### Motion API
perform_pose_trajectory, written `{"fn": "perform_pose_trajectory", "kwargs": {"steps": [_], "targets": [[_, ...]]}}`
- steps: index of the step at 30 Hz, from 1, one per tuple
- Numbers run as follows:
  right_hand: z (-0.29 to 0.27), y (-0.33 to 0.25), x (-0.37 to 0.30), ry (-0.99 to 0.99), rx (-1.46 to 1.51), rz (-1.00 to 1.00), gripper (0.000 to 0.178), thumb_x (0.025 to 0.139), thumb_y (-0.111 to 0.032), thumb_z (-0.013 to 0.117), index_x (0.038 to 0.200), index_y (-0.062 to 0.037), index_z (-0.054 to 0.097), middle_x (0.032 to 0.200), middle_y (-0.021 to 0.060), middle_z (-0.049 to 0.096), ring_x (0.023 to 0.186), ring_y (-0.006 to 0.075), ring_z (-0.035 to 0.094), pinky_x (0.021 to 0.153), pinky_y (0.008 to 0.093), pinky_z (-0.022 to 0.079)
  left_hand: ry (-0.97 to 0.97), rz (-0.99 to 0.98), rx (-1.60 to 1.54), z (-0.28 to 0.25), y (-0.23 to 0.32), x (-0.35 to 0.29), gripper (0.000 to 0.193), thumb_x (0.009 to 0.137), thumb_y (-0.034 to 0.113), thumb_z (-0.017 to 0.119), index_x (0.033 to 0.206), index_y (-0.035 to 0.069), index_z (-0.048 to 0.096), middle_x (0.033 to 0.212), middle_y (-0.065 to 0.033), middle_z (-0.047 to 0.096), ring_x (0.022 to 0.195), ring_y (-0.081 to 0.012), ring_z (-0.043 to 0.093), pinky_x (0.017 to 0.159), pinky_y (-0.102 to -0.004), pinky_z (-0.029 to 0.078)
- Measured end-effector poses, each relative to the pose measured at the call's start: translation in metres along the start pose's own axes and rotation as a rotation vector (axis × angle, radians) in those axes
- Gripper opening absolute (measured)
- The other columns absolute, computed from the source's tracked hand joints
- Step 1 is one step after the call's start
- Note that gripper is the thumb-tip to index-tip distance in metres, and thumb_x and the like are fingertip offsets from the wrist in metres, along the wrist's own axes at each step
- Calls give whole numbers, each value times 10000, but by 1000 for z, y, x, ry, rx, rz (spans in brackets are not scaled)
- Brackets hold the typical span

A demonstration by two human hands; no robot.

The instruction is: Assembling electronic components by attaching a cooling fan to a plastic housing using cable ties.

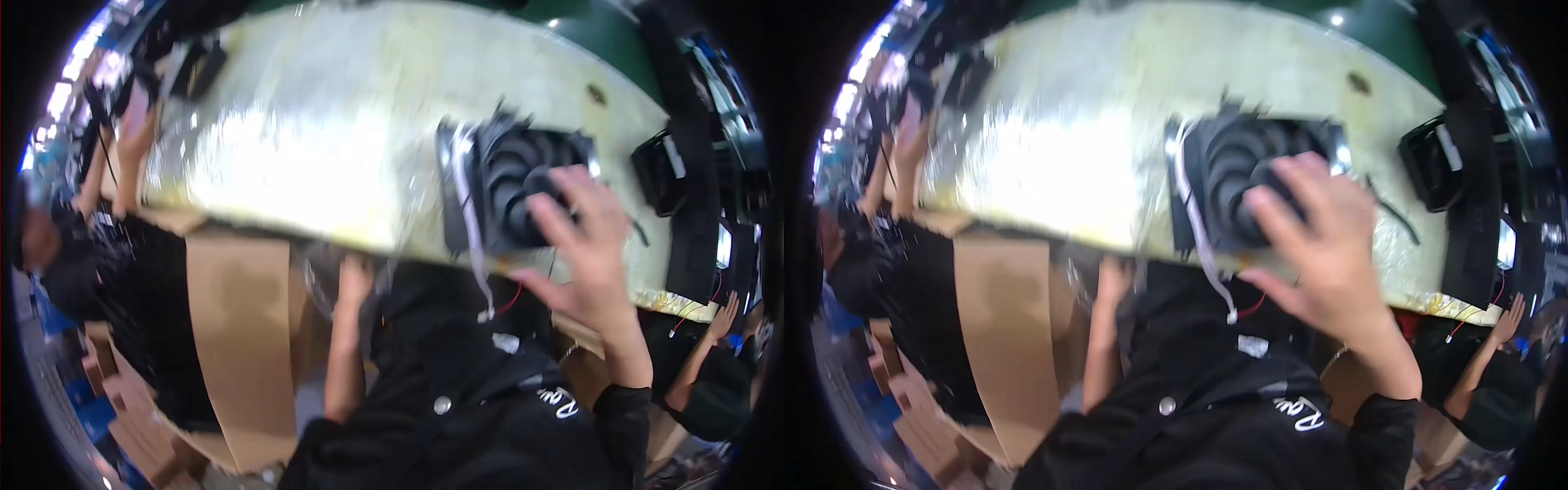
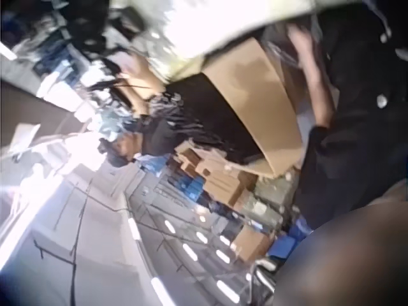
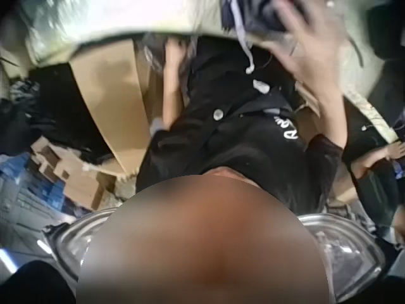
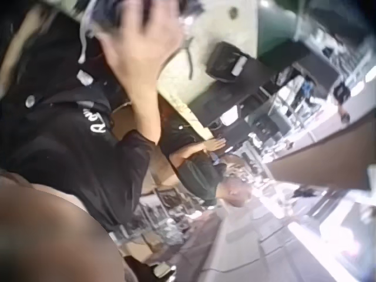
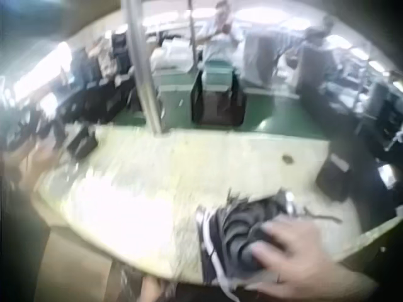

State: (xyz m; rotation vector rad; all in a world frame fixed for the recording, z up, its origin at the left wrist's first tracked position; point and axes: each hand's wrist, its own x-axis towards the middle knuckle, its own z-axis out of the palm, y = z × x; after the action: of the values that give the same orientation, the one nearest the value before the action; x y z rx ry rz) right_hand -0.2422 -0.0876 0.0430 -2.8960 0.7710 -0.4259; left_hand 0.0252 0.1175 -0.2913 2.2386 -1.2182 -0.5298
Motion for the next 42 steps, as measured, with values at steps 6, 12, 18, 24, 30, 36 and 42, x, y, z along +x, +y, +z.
{"fn": "perform_pose_trajectory", "kwargs": {"steps": [6, 12, 18, 24, 30, 36, 42], "targets": [[36, 7, 9, 75, -169, -161, 468, 794, -167, 562, 1235, -12, 568, 1318, 267, 516, 1239, 412, 501, 1018, 505, 399, -322, -2, -429, -212, 210, 15, 110, 863, -4, 592, 922, -15, 684, 833, -153, 688, 808, -285, 682, 746, -361, 529], [2, 32, 23, 192, -178, -285, 710, 617, -315, 795, 1159, 87, 574, 1199, 270, 602, 1118, 384, 614, 927, 455, 506, 509, 597, -114, -185, 320, 291, 950, 783, 527, 718, 1391, -96, 339, 1246, -284, 546, 1065, -372, 608, 898, -429, 483], [-34, 53, -23, 446, 646, 426, 669, 652, -199, 814, 1211, 74, 567, 1128, 195, 661, 917, 277, 695, 836, 353, 551, 416, 462, -34, -112, 350, 451, 636, 889, 459, 591, 1208, -86, 526, 1055, -306, 632, 987, -445, 622, 860, -487, 502], [-21, 49, -62, 986, 2350, 389, 487, 863, -270, 613, 1242, 31, 560, 1175, 195, 638, 1062, 326, 634, 973, 477, 491, 503, 603, 162, -133, 378, 426, 329, 858, 272, 549, 774, -13, 691, 815, -258, 663, 832, -437, 649, 769, -510, 519], [-16, 32, -83, 835, 2781, 281, 467, 852, -254, 618, 1250, -14, 576, 1255, 209, 603, 1131, 390, 596, 1004, 529, 457, 496, 765, 322, -165, 407, 313, 318, 841, 249, 553, 747, -32, 670, 801, -266, 650, 789, -447, 636, 745, -507, 518], [-2, 14, -109, 710, 2896, 260, 540, 863, -376, 581, 1276, -30, 554, 1272, 174, 591, 1147, 339, 587, 1011, 487, 455, 469, 674, 249, -173, 368, 175, 321, 853, 205, 569, 688, -62, 638, 666, -263, 616, 676, -436, 634, 646, -486, 521], [39, 41, -143, 893, 1738, 812, 444, 934, -316, 507, 1223, 14, 581, 1164, 143, 646, 1059, 220, 631, 922, 368, 518, 184, 523, 160, -165, 338, 61, 276, 837, 212, 673, 757, -52, 667, 633, -249, 602, 592, -405, 621, 575, -436, 514]]}}
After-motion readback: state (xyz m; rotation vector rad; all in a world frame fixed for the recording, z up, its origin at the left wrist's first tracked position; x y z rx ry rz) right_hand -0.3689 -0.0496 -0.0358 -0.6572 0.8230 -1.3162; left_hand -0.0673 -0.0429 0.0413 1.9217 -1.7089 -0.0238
